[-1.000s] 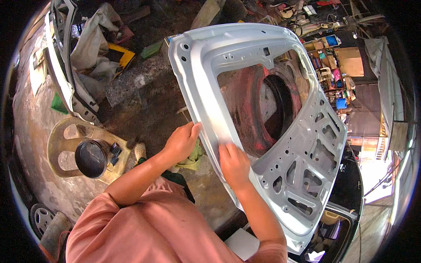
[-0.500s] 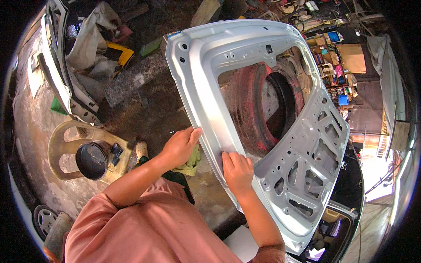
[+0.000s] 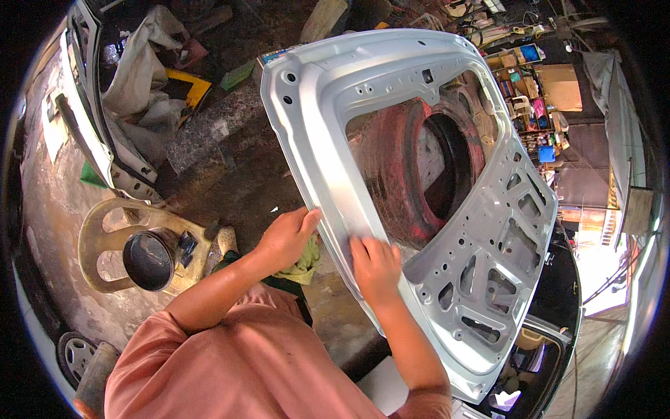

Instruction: The person sands the surface of a large, light-colored car door panel using a sanding block. They repeatedly rub the block along the edges and flat areas of the panel, occasionally dipping the block into a bucket of water and wiping it with a cloth.

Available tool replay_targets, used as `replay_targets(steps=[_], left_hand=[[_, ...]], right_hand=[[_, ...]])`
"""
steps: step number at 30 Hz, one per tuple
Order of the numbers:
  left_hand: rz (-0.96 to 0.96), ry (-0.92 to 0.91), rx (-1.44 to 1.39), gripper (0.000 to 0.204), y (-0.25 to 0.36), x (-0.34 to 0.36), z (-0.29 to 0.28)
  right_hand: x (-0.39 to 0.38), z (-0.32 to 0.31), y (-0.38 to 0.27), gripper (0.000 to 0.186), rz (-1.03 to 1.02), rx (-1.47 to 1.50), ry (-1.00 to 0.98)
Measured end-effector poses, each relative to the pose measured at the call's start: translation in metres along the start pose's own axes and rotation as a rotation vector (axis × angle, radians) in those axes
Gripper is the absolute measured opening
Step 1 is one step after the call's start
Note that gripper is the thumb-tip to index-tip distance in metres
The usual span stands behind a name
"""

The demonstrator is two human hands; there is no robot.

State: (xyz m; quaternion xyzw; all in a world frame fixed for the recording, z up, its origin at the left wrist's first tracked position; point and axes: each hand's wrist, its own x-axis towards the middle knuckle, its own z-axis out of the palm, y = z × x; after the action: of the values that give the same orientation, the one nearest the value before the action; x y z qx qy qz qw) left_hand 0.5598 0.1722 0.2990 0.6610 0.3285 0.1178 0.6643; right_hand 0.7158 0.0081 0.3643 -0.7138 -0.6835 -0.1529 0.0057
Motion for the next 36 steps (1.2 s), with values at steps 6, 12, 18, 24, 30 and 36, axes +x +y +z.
replay_targets(steps=[6, 12, 18, 24, 30, 36], left_hand=[[0.0, -0.017, 0.027, 0.053, 0.004, -0.003, 0.002], [-0.021, 0.01, -0.022, 0.052, 0.001, -0.001, 0.001], [-0.018, -0.063, 0.042, 0.052, 0.0, 0.002, -0.004], [-0.017, -0.06, 0.037, 0.052, 0.0, 0.002, 0.0], [-0.015, -0.034, -0.043, 0.052, 0.005, -0.001, -0.005], [0.003, -0.049, -0.145, 0.053, 0.0, 0.001, -0.006]], right_hand=[[0.037, 0.012, -0.003, 0.022, 0.015, 0.047, -0.003], [0.113, 0.033, -0.008, 0.022, -0.031, 0.064, 0.044], [-0.03, -0.007, 0.007, 0.023, -0.004, 0.014, -0.063], [0.063, 0.02, 0.001, 0.017, -0.052, 0.064, 0.059], [0.129, 0.029, -0.01, 0.014, -0.036, 0.051, 0.042], [-0.023, -0.017, 0.0, 0.022, 0.035, -0.01, -0.073]])
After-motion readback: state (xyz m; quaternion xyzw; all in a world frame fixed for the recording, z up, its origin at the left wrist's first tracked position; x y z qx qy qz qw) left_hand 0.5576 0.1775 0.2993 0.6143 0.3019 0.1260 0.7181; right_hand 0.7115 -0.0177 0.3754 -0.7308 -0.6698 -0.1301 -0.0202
